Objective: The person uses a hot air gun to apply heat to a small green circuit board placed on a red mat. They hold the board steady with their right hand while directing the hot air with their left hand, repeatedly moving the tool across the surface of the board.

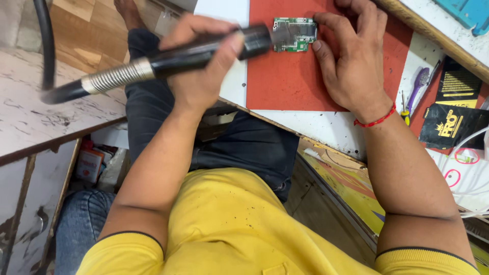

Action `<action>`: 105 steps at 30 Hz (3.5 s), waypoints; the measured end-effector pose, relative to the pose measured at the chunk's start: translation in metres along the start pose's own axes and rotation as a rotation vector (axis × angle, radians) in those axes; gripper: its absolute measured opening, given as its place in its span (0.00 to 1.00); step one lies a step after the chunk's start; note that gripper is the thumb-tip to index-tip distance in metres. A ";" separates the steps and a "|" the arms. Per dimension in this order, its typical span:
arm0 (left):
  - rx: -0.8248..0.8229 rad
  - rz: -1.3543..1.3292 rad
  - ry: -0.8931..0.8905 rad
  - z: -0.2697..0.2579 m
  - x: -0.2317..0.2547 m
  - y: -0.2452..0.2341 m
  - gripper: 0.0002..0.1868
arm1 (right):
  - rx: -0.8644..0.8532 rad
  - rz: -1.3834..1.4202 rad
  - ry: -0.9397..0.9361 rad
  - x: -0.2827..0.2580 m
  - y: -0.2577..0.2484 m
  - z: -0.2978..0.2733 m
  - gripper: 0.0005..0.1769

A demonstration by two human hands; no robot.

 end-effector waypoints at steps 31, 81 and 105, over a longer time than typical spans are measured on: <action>-0.017 -0.100 0.015 -0.007 -0.013 0.002 0.12 | 0.047 0.025 0.009 0.003 -0.002 -0.001 0.19; 0.067 -0.115 0.020 -0.004 -0.019 0.002 0.15 | -0.108 -0.061 0.057 0.015 0.006 -0.005 0.39; -0.108 -0.048 0.053 0.003 -0.016 -0.001 0.15 | -0.107 -0.094 -0.047 0.005 -0.006 0.000 0.36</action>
Point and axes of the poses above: each hand's wrist, its own z-axis towards the middle knuckle, its own y-axis out of the palm, x = y × z, the point moved 3 cm from there along z, towards the middle knuckle, and after that the axes turned 13 degrees about -x, right-handed, at the moved point
